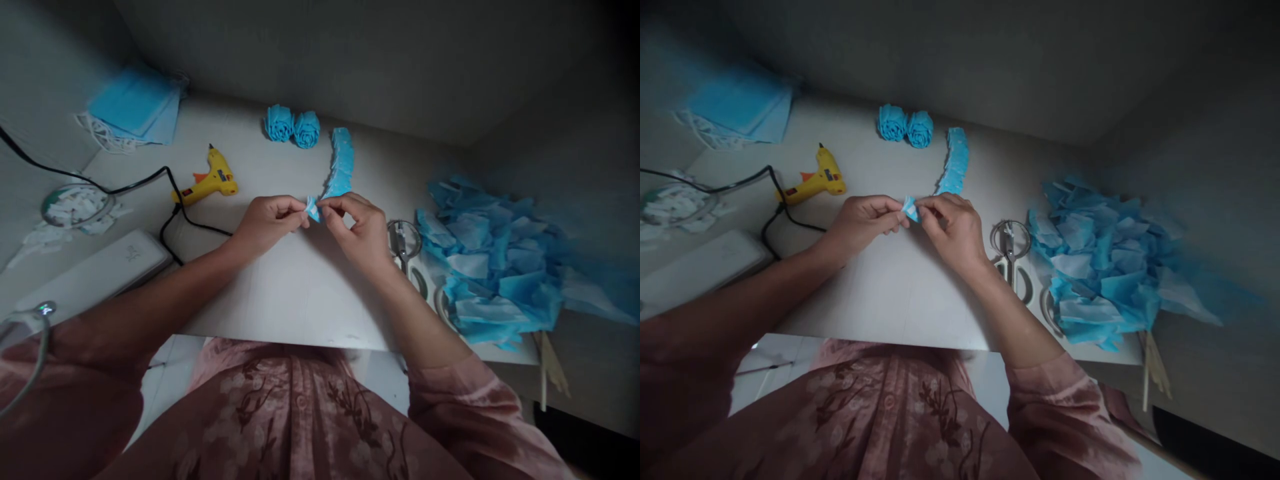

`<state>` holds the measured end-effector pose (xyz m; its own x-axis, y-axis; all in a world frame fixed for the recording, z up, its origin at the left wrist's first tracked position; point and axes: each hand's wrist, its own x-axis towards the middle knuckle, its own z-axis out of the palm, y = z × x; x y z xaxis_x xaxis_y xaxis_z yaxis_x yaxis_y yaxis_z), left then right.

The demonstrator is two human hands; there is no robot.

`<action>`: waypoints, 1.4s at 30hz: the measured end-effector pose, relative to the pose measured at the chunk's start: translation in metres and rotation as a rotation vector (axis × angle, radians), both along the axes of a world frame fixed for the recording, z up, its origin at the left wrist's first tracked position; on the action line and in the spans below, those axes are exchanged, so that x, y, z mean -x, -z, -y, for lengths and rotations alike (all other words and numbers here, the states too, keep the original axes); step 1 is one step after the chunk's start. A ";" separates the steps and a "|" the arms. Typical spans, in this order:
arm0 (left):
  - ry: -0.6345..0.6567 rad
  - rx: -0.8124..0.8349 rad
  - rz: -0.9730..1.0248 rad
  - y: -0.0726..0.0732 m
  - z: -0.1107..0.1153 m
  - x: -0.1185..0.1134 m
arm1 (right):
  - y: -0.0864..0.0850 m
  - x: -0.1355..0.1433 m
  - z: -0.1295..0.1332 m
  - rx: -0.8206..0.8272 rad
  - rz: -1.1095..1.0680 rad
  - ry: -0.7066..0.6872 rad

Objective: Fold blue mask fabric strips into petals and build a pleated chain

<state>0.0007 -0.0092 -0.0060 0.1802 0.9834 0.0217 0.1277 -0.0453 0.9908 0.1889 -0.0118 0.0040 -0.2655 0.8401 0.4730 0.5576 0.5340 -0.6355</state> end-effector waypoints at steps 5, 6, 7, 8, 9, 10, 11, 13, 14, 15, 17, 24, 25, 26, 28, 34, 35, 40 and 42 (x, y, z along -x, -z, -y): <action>-0.026 0.099 0.230 0.002 -0.004 0.003 | -0.003 0.003 0.007 0.002 -0.067 0.107; -0.031 0.124 0.290 0.002 -0.004 0.003 | -0.002 0.005 0.008 0.055 -0.078 0.099; -0.027 0.149 0.344 0.002 -0.005 0.003 | -0.001 0.007 0.009 0.123 -0.098 0.075; -0.019 0.171 0.386 0.002 -0.005 0.002 | 0.001 0.009 0.008 0.198 -0.135 0.039; -0.003 0.189 0.413 0.002 -0.004 0.002 | 0.003 0.011 0.008 0.273 -0.192 -0.003; 0.014 0.199 0.431 0.002 -0.004 0.001 | 0.006 0.012 0.007 0.340 -0.262 -0.043; 0.033 0.206 0.443 0.002 -0.003 0.001 | 0.008 0.014 0.006 0.396 -0.337 -0.078; 0.063 0.209 0.454 0.003 -0.001 -0.001 | 0.012 0.015 0.003 0.462 -0.466 -0.110; 0.073 0.211 0.452 0.004 0.000 -0.002 | 0.013 0.015 0.002 0.470 -0.514 -0.110; 0.078 0.214 0.445 0.005 0.001 -0.003 | 0.014 0.014 0.001 0.469 -0.551 -0.108; 0.079 0.219 0.420 0.007 0.002 -0.004 | 0.015 0.013 -0.001 0.458 -0.603 -0.110; 0.080 0.219 0.443 0.010 0.002 -0.003 | 0.010 0.012 0.001 0.499 -0.656 -0.178; 0.076 0.224 0.448 0.010 0.002 -0.003 | 0.009 0.012 0.002 0.510 -0.650 -0.181; 0.072 0.230 0.450 0.010 0.002 -0.003 | 0.009 0.013 0.002 0.518 -0.644 -0.178; 0.071 0.240 0.441 0.010 0.002 -0.004 | 0.009 0.013 0.002 0.530 -0.638 -0.160; 0.067 0.235 0.416 0.010 0.002 -0.004 | 0.009 0.011 0.001 0.540 -0.632 -0.155; 0.061 0.231 0.422 0.011 0.002 -0.003 | 0.009 0.011 0.001 0.544 -0.627 -0.173; 0.068 0.197 0.433 0.013 0.001 -0.003 | 0.009 0.013 0.002 0.599 -0.594 -0.210; 0.085 0.193 0.400 0.012 0.002 -0.004 | 0.010 0.012 0.000 0.585 -0.596 -0.186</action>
<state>0.0043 -0.0114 -0.0182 0.2755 0.9582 -0.0767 -0.2630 0.1519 0.9528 0.1765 -0.0123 -0.0062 -0.2677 0.9600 0.0814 -0.0214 0.0786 -0.9967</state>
